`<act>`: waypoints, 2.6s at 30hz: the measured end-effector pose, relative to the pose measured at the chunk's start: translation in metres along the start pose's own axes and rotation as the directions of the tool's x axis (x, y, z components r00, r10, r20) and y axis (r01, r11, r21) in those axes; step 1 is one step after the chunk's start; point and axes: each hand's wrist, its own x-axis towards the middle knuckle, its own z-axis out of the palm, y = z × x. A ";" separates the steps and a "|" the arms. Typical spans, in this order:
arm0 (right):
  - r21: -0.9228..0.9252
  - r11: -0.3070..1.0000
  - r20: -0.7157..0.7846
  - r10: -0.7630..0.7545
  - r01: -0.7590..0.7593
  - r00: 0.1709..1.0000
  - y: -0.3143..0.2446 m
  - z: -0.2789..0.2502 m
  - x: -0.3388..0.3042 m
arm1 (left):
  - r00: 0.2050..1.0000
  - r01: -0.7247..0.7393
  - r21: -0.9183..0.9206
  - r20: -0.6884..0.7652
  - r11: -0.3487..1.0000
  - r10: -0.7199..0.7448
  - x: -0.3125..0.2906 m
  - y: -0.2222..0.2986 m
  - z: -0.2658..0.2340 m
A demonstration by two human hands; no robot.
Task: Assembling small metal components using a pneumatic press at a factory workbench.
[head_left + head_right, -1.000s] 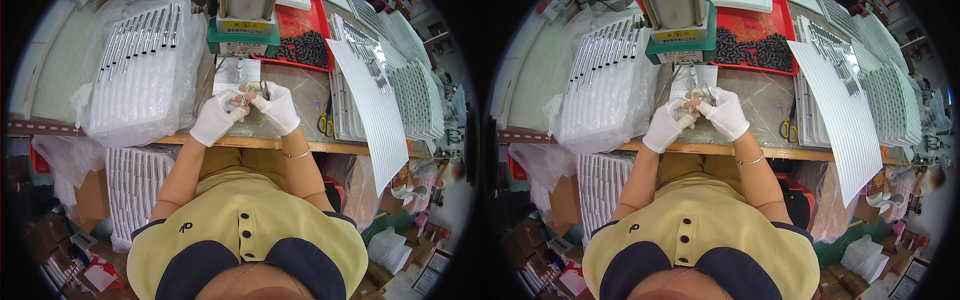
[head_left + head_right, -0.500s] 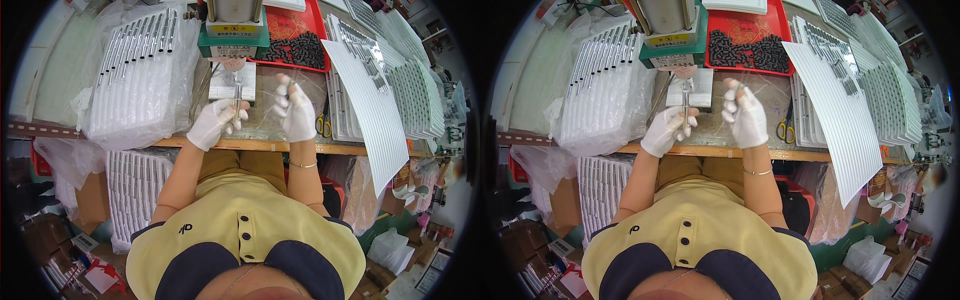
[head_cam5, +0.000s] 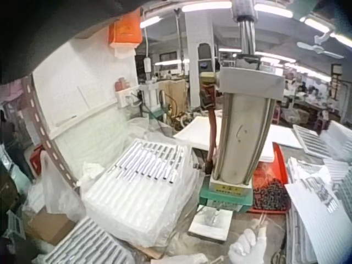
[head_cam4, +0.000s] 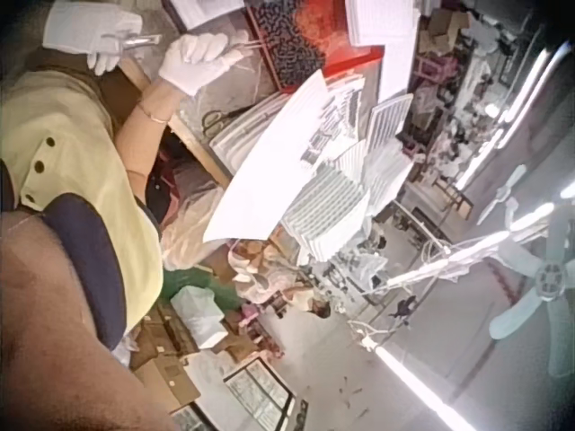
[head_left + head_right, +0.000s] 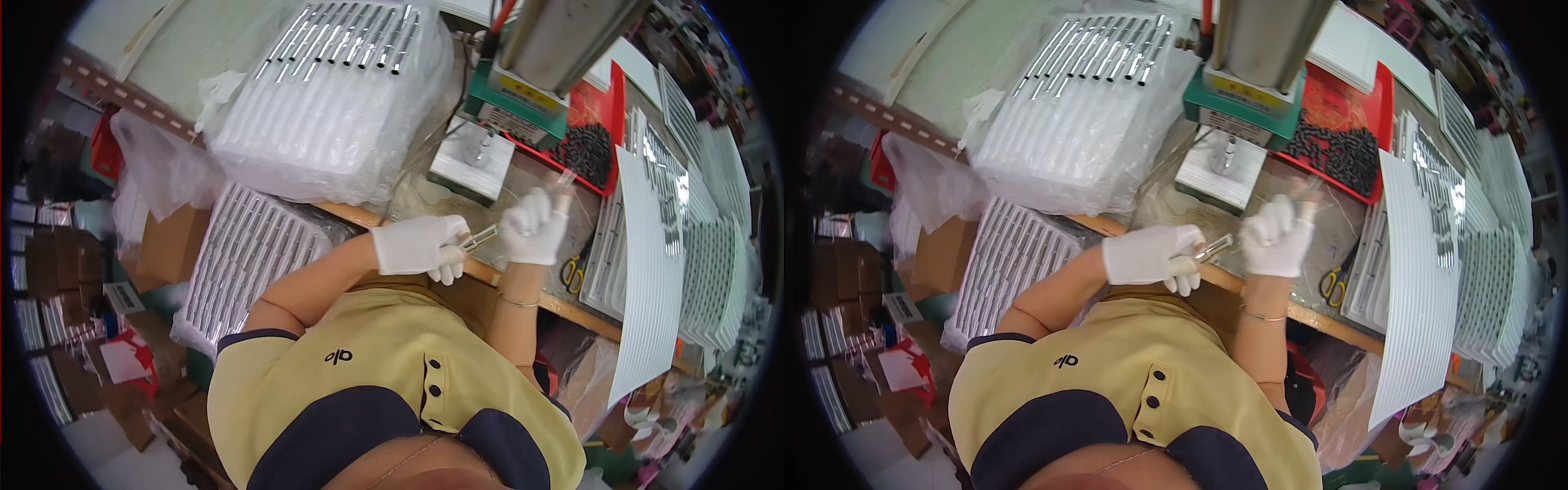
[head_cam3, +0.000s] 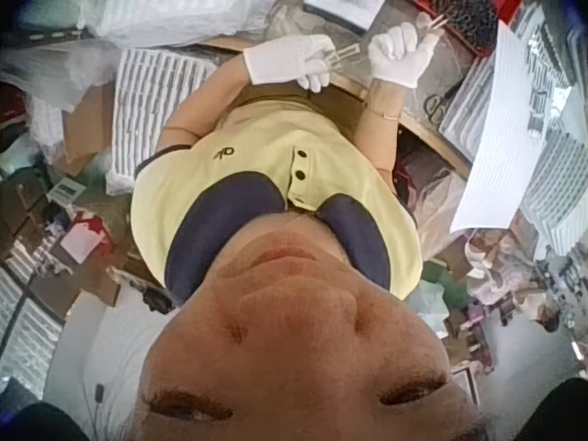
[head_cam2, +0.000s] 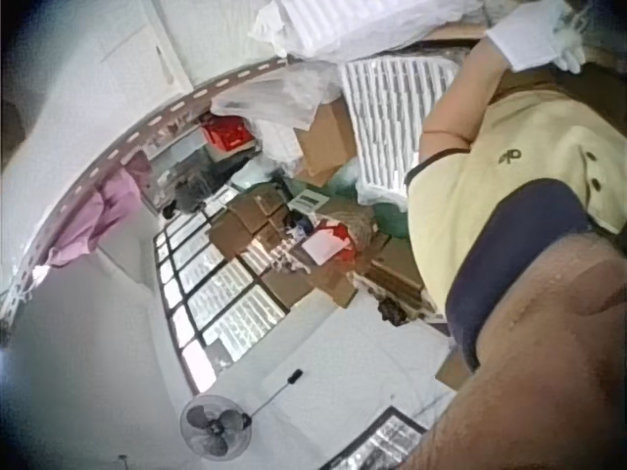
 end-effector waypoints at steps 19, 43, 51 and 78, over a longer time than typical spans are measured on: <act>-0.217 -0.879 -0.050 -0.424 -0.424 0.904 -0.137 -0.021 0.071 | 0.224 0.559 0.286 -0.956 0.778 0.190 -0.103 -0.106 -0.425; -0.071 -0.951 -0.129 -0.291 -0.301 0.948 -0.139 -0.005 0.101 | 0.880 -0.163 -0.227 -0.473 0.960 0.038 0.068 -0.015 -0.011; -0.479 -0.877 0.238 -0.090 0.037 0.967 -0.068 0.054 0.023 | 0.794 -0.295 -0.035 -0.565 0.955 0.224 0.109 -0.016 -0.009; -0.085 -0.621 0.033 -0.783 -0.779 0.621 -0.293 0.020 0.086 | 0.733 -0.445 -0.106 -0.613 0.889 0.294 0.111 -0.033 0.002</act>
